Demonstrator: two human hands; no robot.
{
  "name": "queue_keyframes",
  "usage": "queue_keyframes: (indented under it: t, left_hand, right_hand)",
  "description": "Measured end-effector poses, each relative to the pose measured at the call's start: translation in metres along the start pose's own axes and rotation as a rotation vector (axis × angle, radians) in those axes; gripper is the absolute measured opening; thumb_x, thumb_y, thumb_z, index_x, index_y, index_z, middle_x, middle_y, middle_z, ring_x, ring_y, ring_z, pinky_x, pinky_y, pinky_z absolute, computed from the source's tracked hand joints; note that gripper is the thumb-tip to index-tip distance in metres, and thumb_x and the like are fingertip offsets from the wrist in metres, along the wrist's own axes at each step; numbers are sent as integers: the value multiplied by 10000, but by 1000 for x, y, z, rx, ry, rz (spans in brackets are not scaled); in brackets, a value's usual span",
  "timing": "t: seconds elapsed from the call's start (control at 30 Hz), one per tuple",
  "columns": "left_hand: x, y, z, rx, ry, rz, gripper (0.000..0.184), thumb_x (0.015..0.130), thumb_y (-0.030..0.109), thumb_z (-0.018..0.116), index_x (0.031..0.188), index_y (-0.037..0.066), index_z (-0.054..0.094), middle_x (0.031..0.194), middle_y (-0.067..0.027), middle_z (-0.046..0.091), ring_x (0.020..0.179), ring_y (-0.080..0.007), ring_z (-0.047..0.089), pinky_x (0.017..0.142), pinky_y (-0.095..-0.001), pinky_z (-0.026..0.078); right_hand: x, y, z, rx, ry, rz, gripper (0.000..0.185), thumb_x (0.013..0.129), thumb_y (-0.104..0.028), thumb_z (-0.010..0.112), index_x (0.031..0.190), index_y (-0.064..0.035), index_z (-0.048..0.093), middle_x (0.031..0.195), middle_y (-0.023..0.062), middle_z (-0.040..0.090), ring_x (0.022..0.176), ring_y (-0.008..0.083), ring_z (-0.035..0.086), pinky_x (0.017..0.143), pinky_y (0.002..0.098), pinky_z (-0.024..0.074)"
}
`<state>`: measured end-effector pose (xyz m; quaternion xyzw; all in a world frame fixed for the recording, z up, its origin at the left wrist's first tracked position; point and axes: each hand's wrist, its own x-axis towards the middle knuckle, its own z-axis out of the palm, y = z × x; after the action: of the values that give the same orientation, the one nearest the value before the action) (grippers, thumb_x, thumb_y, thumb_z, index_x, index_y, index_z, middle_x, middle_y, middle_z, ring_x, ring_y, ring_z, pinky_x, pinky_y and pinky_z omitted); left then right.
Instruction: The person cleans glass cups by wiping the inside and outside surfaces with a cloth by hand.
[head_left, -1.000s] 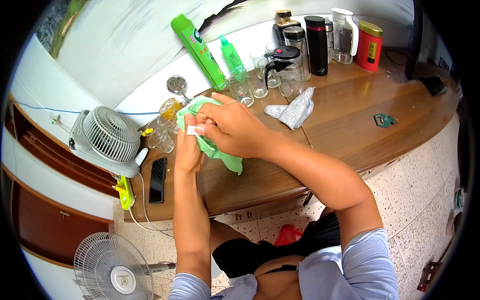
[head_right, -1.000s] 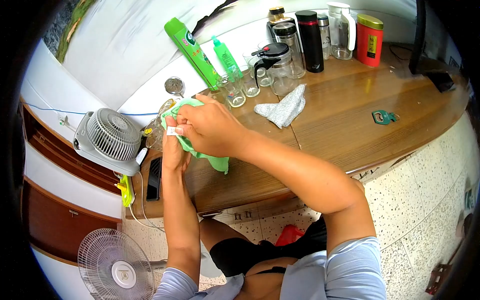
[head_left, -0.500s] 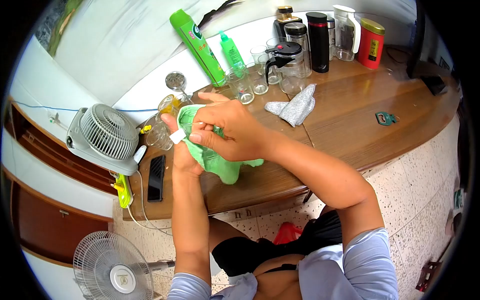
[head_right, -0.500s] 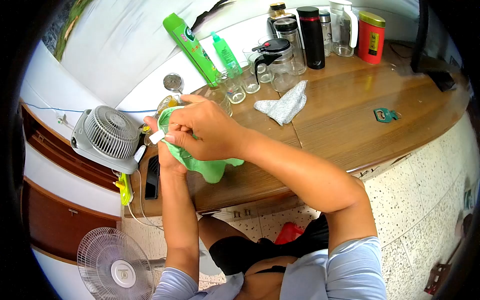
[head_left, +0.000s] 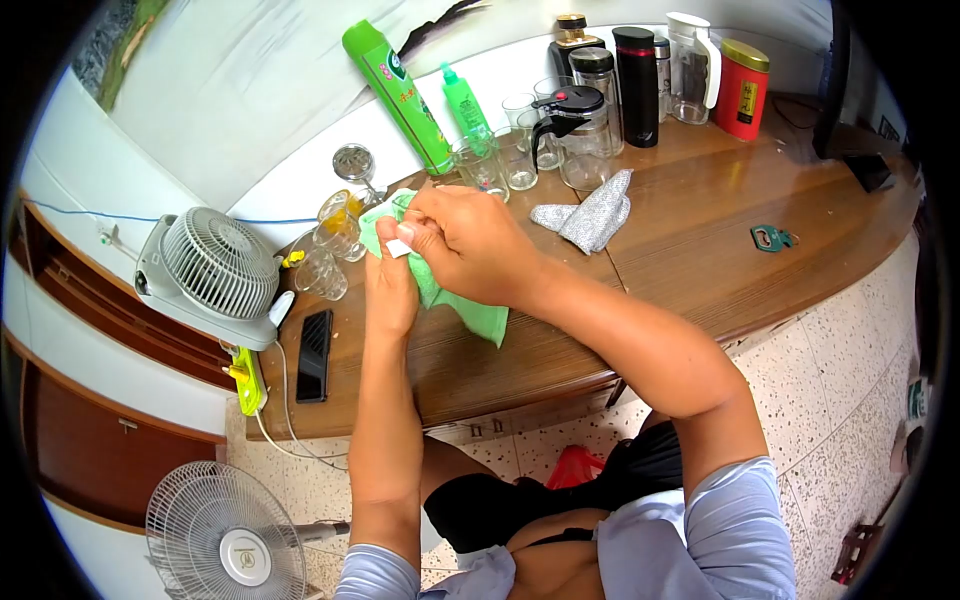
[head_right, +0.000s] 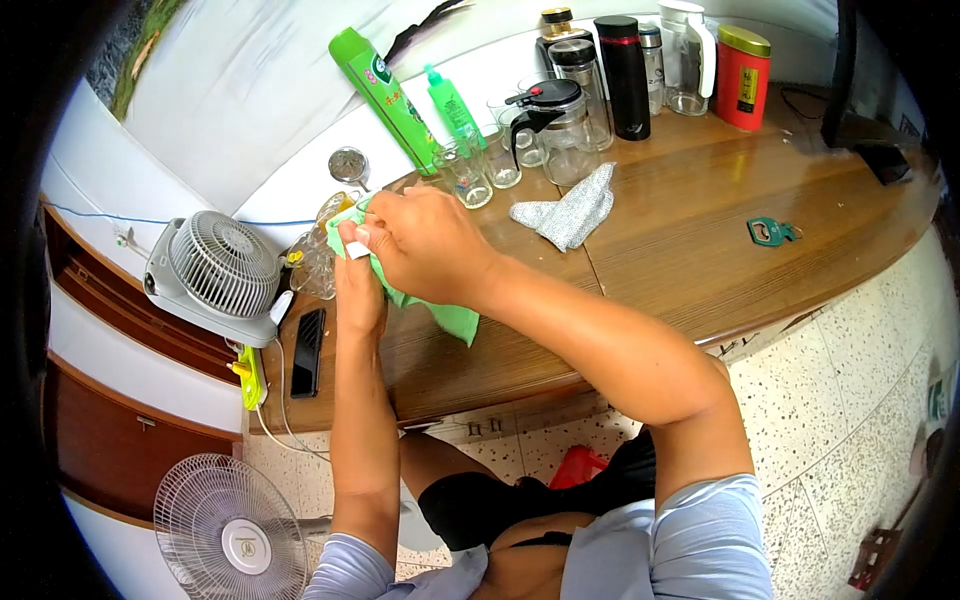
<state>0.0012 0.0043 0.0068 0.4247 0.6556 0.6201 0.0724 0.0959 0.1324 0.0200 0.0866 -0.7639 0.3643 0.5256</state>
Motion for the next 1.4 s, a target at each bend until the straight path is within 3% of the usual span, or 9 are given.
queue_keyframes:
  t: [0.23,0.47,0.53,0.7,0.8,0.9,1.0,1.23,1.4]
  left_hand:
    - [-2,8,-1,-583,-22,-263,959,998,847,337,1367,0,596,1267,-125,696,1131,-222,685,956,-385,574]
    - [6,-5,-20,-1293,-554,-235,1126,954,911,247,1534,-30,460,1491,-164,582,1323,-261,615,1081,-396,525]
    - [1,7,-10,-1089,-462,-251,1129,948,912,245,1580,-10,408,1526,-149,549,1354,-258,593,1103,-401,514]
    - [-9,23,10,-514,-249,-208,1044,953,876,316,1585,49,400,1505,-132,559,1374,-263,584,1114,-424,523]
    - [-8,13,11,-365,-231,-125,1051,943,880,323,1575,45,405,1474,-123,576,1356,-242,587,1095,-409,523]
    - [-5,5,6,-218,-192,-51,1056,943,885,313,1548,28,437,1447,-123,585,1329,-223,595,1071,-393,526]
    - [-6,5,6,-205,-121,-58,1060,941,896,295,1495,16,499,1401,-126,609,1295,-209,606,1055,-380,528]
    - [-6,32,5,-410,144,-149,1072,967,891,232,1521,22,527,1363,-126,659,1235,-234,644,1052,-389,536]
    - [1,4,-30,-847,-284,-192,966,999,846,310,1451,42,598,1289,-110,706,1108,-183,687,890,-357,605]
  right_hand:
    - [-7,-5,-5,141,-207,-102,143,971,-165,709,874,-63,686,691,77,624,651,314,625,1188,603,392]
    - [4,-17,-9,121,-157,-211,145,994,-168,689,893,-63,686,749,63,654,718,291,670,1183,588,410]
    - [11,-24,-15,21,-119,-201,158,1002,-176,685,898,-56,683,782,75,666,750,289,681,1179,586,418]
    - [18,-6,-17,105,78,-156,189,1016,-199,701,958,-20,694,776,104,669,680,259,607,671,379,503]
    - [14,-17,-22,138,-24,186,227,962,-197,699,829,-18,655,711,188,674,677,409,668,636,477,520]
    - [8,-10,-18,55,-89,144,208,1001,-192,709,935,2,676,687,135,635,588,276,597,571,384,486]
    - [1,-5,-9,48,-89,69,179,987,-175,699,918,-11,674,688,134,630,619,317,630,604,406,497]
    - [-12,-8,3,142,-214,-194,91,915,-136,701,966,-63,683,755,128,635,766,368,650,1128,555,443]
    - [-5,-15,-3,145,-196,-308,63,874,-107,701,897,-63,663,755,130,647,783,369,668,1017,515,493]
